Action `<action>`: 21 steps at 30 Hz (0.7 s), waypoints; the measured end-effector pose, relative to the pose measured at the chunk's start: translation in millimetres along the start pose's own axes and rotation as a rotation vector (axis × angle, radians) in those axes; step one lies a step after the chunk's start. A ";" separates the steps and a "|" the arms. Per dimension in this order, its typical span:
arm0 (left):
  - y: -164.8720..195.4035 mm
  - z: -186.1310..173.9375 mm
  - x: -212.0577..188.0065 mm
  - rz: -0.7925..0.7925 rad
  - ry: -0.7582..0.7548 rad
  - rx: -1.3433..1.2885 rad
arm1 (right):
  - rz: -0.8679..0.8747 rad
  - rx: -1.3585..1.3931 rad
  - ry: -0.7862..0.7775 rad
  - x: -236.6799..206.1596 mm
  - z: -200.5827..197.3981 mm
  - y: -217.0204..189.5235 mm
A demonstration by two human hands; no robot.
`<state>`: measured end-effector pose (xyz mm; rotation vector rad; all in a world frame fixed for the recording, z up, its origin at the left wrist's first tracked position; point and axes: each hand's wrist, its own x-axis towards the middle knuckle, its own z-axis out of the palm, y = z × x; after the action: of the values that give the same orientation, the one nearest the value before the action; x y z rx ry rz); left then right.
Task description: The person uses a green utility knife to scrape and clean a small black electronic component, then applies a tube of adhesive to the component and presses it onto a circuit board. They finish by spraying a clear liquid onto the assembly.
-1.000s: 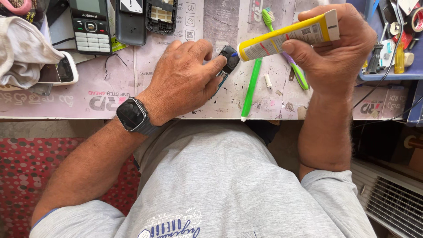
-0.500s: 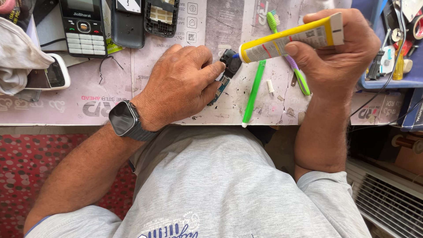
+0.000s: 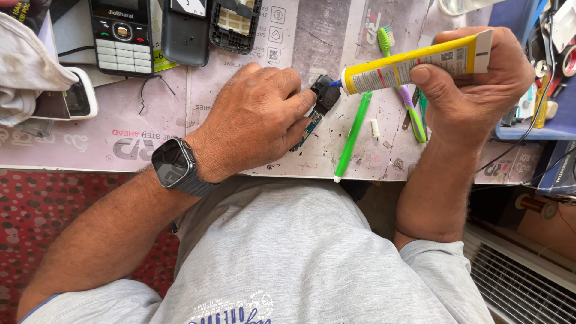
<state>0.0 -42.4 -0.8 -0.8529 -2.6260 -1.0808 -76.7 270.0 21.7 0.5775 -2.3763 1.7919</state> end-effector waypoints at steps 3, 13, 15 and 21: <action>-0.9 -0.3 -0.5 0.001 0.001 0.000 | 0.015 0.016 0.005 -0.8 0.3 0.5; -1.0 0.7 0.1 -0.005 -0.002 0.002 | -0.037 -0.095 -0.014 0.1 2.7 0.2; -1.3 0.6 0.3 -0.005 -0.006 0.003 | -0.048 -0.109 -0.014 0.7 3.1 0.6; -0.9 1.4 -0.1 0.002 -0.010 0.013 | -0.042 -0.015 -0.015 -1.8 1.0 4.4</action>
<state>-0.4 -42.0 -2.4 -0.8600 -2.6370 -1.0607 -76.5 270.5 16.8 0.6365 -2.3673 1.7568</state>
